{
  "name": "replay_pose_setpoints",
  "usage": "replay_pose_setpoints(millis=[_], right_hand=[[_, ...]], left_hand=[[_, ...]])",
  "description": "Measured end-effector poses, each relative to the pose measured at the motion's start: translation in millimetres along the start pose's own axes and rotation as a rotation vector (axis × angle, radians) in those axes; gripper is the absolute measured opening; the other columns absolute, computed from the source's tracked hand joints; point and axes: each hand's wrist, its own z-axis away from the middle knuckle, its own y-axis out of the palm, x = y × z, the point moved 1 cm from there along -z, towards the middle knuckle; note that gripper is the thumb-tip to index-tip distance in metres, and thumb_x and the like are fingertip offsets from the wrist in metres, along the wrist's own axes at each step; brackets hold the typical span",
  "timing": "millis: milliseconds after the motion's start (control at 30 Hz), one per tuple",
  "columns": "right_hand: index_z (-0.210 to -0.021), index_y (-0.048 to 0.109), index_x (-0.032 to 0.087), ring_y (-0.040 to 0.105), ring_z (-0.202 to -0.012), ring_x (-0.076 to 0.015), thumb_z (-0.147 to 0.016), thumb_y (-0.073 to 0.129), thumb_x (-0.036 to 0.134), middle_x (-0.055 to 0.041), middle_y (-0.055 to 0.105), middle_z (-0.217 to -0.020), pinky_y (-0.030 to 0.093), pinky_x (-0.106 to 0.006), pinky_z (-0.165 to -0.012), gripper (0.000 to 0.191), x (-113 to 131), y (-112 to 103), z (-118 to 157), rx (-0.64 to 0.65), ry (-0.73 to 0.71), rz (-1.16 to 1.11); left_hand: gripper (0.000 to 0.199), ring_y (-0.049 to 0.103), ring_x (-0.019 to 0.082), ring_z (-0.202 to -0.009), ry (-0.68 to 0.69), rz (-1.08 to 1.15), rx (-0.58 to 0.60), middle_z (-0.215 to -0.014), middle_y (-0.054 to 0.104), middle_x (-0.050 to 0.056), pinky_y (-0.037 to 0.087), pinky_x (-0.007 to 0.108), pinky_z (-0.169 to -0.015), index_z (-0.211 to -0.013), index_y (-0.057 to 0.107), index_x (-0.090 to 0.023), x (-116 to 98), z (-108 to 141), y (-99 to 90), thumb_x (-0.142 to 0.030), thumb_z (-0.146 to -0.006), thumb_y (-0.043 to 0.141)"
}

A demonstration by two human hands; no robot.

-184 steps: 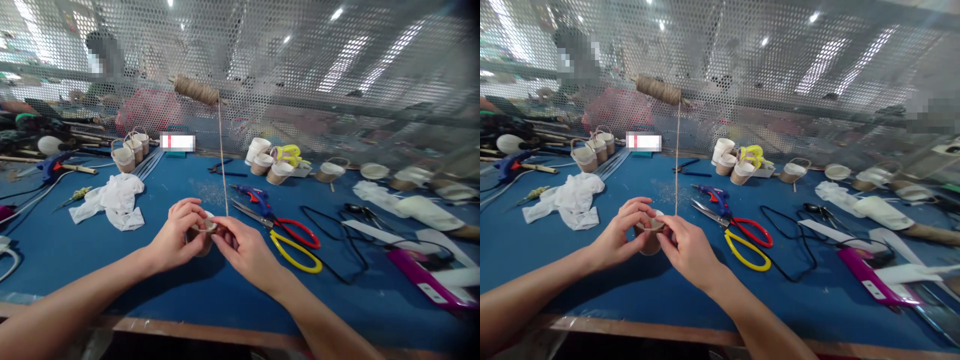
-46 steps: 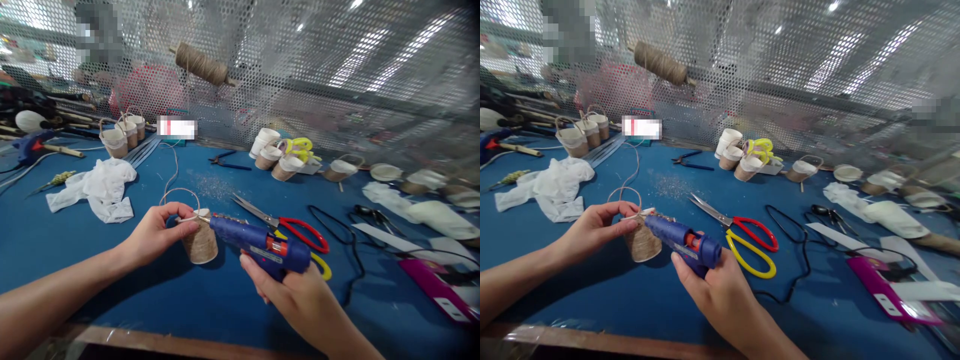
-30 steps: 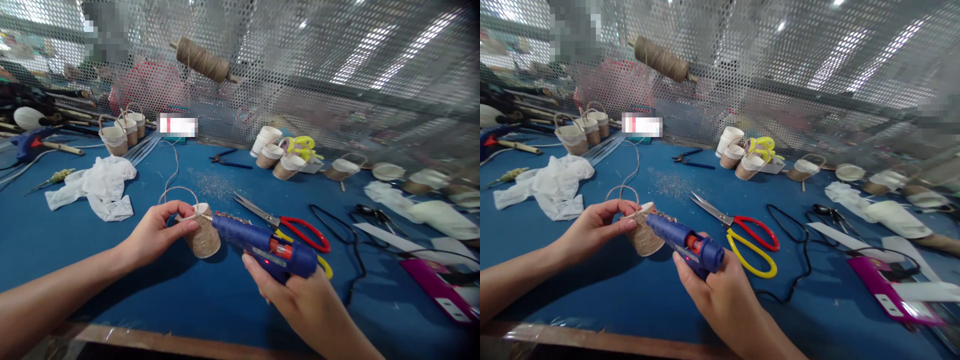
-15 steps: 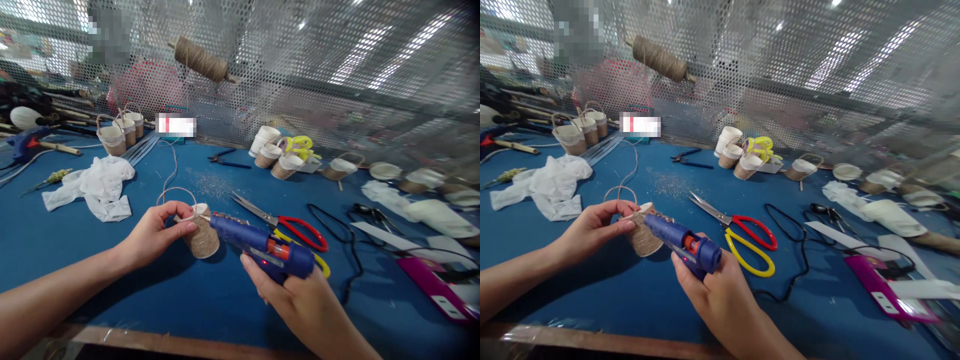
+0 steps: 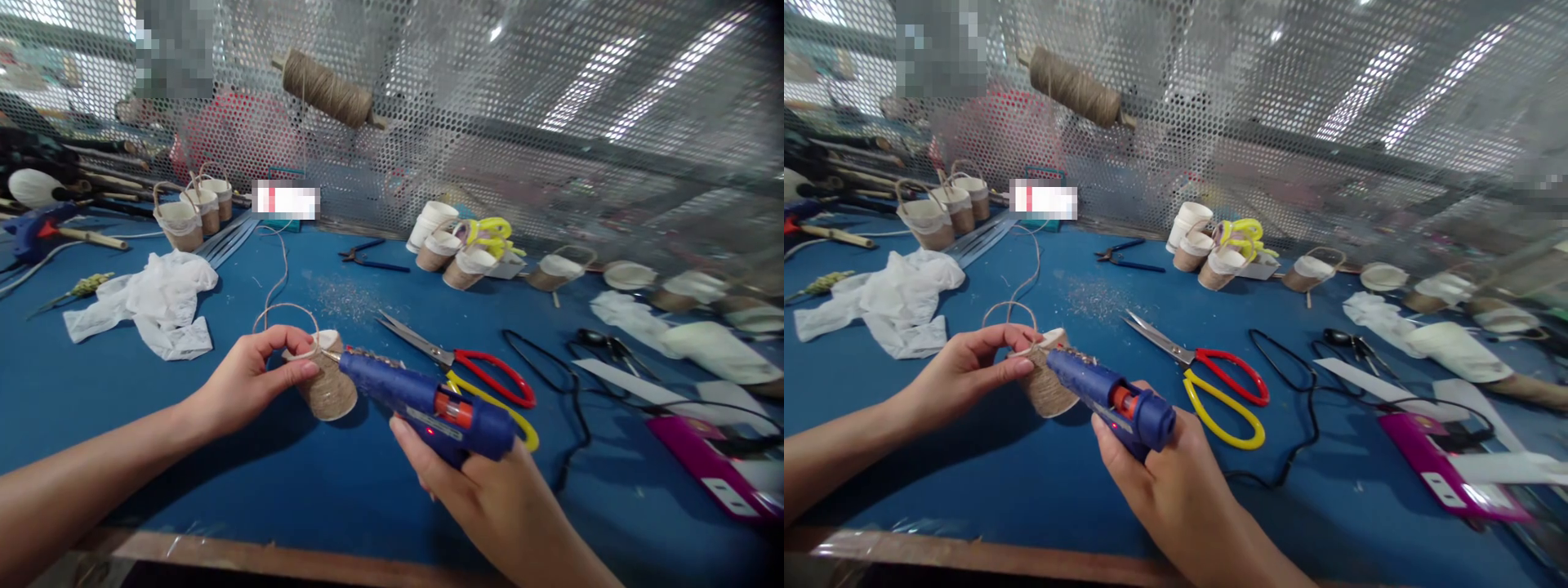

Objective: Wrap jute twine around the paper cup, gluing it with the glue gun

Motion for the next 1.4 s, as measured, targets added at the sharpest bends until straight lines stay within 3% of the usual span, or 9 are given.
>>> replay_pose_setpoints(millis=[167, 467, 633, 767, 1133, 1400], right_hand=[[-0.048, 0.048, 0.024, 0.06, -0.049, -0.0151, -0.081, 0.049, 0.03, 0.0019, 0.053, -0.042, 0.048, -0.021, -0.044, 0.033, 0.5, -1.0, 0.5, -0.085, -0.046, 0.028], [-0.05, 0.053, 0.023, 0.058, -0.044, -0.0156, -0.081, 0.051, 0.031, 0.0028, 0.049, -0.037, 0.048, -0.022, -0.042, 0.032, -6.8, 2.3, 5.4, -0.085, -0.09, 0.104], [-0.046, 0.046, 0.025, 0.061, -0.05, -0.0169, -0.081, 0.052, 0.035, 0.0032, 0.046, -0.035, 0.051, -0.024, -0.049, 0.037, -15.6, 3.1, 5.8, -0.164, -0.094, 0.116], [-0.045, 0.044, 0.025, 0.062, -0.053, -0.018, -0.081, 0.052, 0.036, 0.0022, 0.048, -0.037, 0.052, -0.027, -0.053, 0.039, -17.9, -0.4, 5.4, -0.152, -0.066, 0.172], [-0.058, 0.056, 0.024, 0.058, -0.044, -0.0154, -0.081, 0.052, 0.034, 0.0045, 0.049, -0.037, 0.048, -0.024, -0.043, 0.025, -15.3, 3.8, 6.9, -0.179, -0.104, 0.126], [-0.045, 0.043, 0.025, 0.064, -0.058, -0.0196, -0.08, 0.051, 0.035, 0.0011, 0.049, -0.038, 0.052, -0.027, -0.051, 0.037, -20.7, -0.7, 3.7, -0.187, -0.077, 0.212]], left_hand=[[0.012, 0.057, 0.018, -0.089, 0.017, -0.025, 0.005, -0.087, 0.064, 0.006, 0.044, 0.029, -0.078, -0.069, 0.055, -0.016, 0.3, 0.8, -0.6, -0.026, -0.072, 0.061], [0.012, 0.057, 0.018, -0.087, 0.019, -0.045, 0.014, -0.088, 0.063, 0.006, 0.045, 0.029, -0.077, -0.069, 0.054, -0.016, -0.9, -0.1, -0.3, -0.026, -0.072, 0.06], [0.011, 0.056, 0.017, -0.087, 0.033, -0.046, 0.017, -0.09, 0.062, 0.006, 0.044, 0.029, -0.081, -0.07, 0.054, -0.015, 0.1, -0.6, -1.2, -0.025, -0.072, 0.06], [0.011, 0.056, 0.017, -0.088, 0.036, -0.047, 0.024, -0.09, 0.061, 0.006, 0.043, 0.03, -0.082, -0.069, 0.053, -0.015, 1.8, -0.3, -2.2, -0.024, -0.072, 0.06], [0.011, 0.056, 0.017, -0.089, 0.039, -0.054, 0.034, -0.09, 0.061, 0.006, 0.042, 0.031, -0.085, -0.069, 0.053, -0.016, -0.5, -0.1, -2.4, -0.024, -0.072, 0.06], [0.012, 0.055, 0.018, -0.091, 0.043, -0.059, 0.044, -0.093, 0.061, 0.006, 0.041, 0.032, -0.086, -0.069, 0.053, -0.016, 2.1, 0.8, -4.9, -0.024, -0.073, 0.06]])
